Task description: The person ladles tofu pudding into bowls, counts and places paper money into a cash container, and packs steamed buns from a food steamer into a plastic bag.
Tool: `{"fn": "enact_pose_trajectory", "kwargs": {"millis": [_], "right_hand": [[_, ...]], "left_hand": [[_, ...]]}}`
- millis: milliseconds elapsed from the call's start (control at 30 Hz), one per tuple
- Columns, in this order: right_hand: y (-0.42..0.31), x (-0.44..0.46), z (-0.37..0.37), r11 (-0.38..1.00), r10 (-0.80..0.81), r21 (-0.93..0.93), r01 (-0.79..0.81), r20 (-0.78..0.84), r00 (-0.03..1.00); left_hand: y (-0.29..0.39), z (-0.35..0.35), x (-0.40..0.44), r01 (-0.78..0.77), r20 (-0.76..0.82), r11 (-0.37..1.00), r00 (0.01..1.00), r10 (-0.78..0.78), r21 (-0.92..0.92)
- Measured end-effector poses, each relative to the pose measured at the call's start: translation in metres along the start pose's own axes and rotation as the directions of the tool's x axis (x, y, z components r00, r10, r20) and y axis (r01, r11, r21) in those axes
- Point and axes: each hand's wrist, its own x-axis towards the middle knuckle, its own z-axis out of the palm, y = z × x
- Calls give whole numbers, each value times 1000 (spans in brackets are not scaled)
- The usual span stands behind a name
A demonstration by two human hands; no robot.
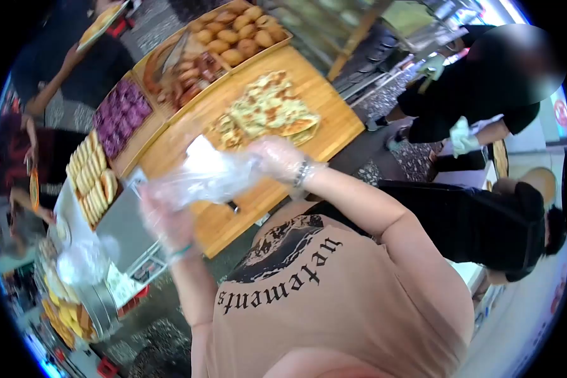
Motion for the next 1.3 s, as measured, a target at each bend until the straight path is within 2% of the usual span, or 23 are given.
{"fn": "enact_pose_trajectory", "kwargs": {"millis": [67,133,167,200,233,300,333,467,500,567,600,667,700,767,833,867,900,1033,1100,1167,1200,1233,1300], "right_hand": [[22,-22,-69,866,328,381,-322,52,943],[27,-61,-146,546,306,809,-216,47,951],[44,-76,-180,738,262,642,-207,10,965],[69,-86,-217,973,-3,227,39,-157,988],[67,-95,-253,996,55,77,-44,-154,986],[78,-107,-301,996,12,-78,-36,-289,957],[88,-107,-323,982,-17,-182,-47,-334,943],[166,-110,-386,751,-229,-634,-182,-508,830],[190,-111,-399,724,-230,-654,-220,-529,817],[231,-109,-407,764,91,-558,-324,-404,910],[241,-105,-411,772,92,-550,-318,-399,912],[249,-103,-405,350,310,-894,-280,-172,935],[289,-108,-401,265,-358,-957,-116,-210,910],[341,-99,-399,396,-213,-870,-294,-398,892],[316,-105,-397,597,-153,-742,-303,-477,866],[309,-107,-397,559,-148,-778,-287,-434,889],[301,-109,-398,748,-152,-617,-247,-520,841],[278,-113,-404,699,-32,-655,-285,-427,904],[250,-121,-390,696,19,-657,-290,-387,922],[214,-125,-389,802,-194,-570,-177,-530,826],[229,-127,-399,778,-216,-589,-219,-578,787],[195,-128,-409,819,156,-354,-452,-621,769],[244,-129,-433,838,-128,-454,-303,-703,700]], "left_hand": [[27,38,-14,-46,89,994,995,54,-95],[30,98,-36,124,-81,991,988,-128,-51],[18,112,-39,120,-68,991,990,-124,-56],[5,127,-40,73,284,938,942,-176,339],[-6,141,-42,-123,544,756,768,-338,642],[-30,198,-41,-194,489,588,776,-398,786],[-43,228,-37,-254,422,389,789,-446,885],[-70,308,-6,-203,321,471,929,-184,859],[-74,325,6,-389,471,472,880,-62,791],[-83,351,14,-555,603,453,796,46,698],[-86,363,18,-564,609,452,791,56,691],[-91,372,34,-615,628,371,772,100,696],[-88,383,36,-420,501,546,865,-1,725],[-90,386,52,-473,586,658,808,59,586],[-89,380,46,-450,604,686,797,20,571],[-89,378,44,-432,615,716,788,4,548],[-89,375,43,-412,626,745,779,-10,525],[-85,367,45,-448,641,716,767,0,536],[-86,359,36,-300,594,837,803,-37,458],[-91,352,40,-298,613,867,790,-11,399],[-89,353,38,-501,710,732,703,35,461],[-86,359,36,-678,797,555,603,44,482],[-82,388,22,-761,831,344,541,-131,550]]}}
